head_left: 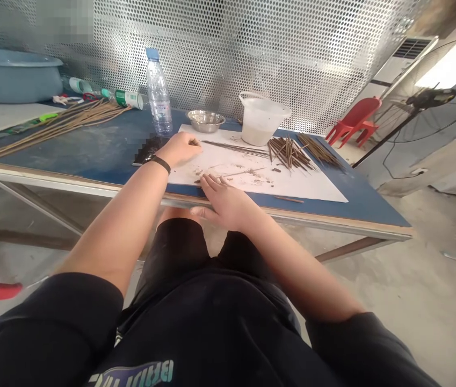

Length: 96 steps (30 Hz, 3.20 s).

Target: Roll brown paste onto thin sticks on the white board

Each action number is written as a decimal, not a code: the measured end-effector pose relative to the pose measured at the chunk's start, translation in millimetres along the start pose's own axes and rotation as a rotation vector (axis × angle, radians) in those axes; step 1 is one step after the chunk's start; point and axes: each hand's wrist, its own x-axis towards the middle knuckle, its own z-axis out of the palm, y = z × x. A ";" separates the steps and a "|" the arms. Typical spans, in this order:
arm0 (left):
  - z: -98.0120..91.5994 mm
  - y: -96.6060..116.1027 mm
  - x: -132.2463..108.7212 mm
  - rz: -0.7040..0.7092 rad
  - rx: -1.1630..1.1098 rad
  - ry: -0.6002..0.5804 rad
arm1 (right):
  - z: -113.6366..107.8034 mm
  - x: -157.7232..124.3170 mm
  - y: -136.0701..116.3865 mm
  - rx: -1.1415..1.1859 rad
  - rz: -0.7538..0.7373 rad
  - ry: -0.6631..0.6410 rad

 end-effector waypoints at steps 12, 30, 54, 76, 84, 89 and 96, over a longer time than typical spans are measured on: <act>-3.9 8.8 -4.1 -0.018 -0.020 -0.004 | -6.3 31.2 5.2 0.020 0.076 -0.022; -1.5 7.9 -5.7 -0.018 -0.026 0.000 | -6.1 17.7 4.1 0.010 0.105 -0.009; -2.1 9.1 -7.3 -0.015 -0.024 -0.011 | -7.3 15.0 3.6 0.012 0.056 -0.030; -2.7 11.3 -9.0 -0.032 -0.020 -0.034 | -8.0 28.8 9.3 -0.022 0.141 -0.032; 1.4 7.5 -5.8 -0.021 -0.019 -0.011 | -15.0 7.2 2.8 -0.014 0.145 -0.075; 1.7 6.7 -3.5 -0.029 -0.018 -0.013 | -18.3 13.1 8.9 0.034 0.114 -0.059; -1.4 10.5 -6.4 -0.032 0.014 -0.042 | -19.5 12.9 22.1 0.133 0.148 0.051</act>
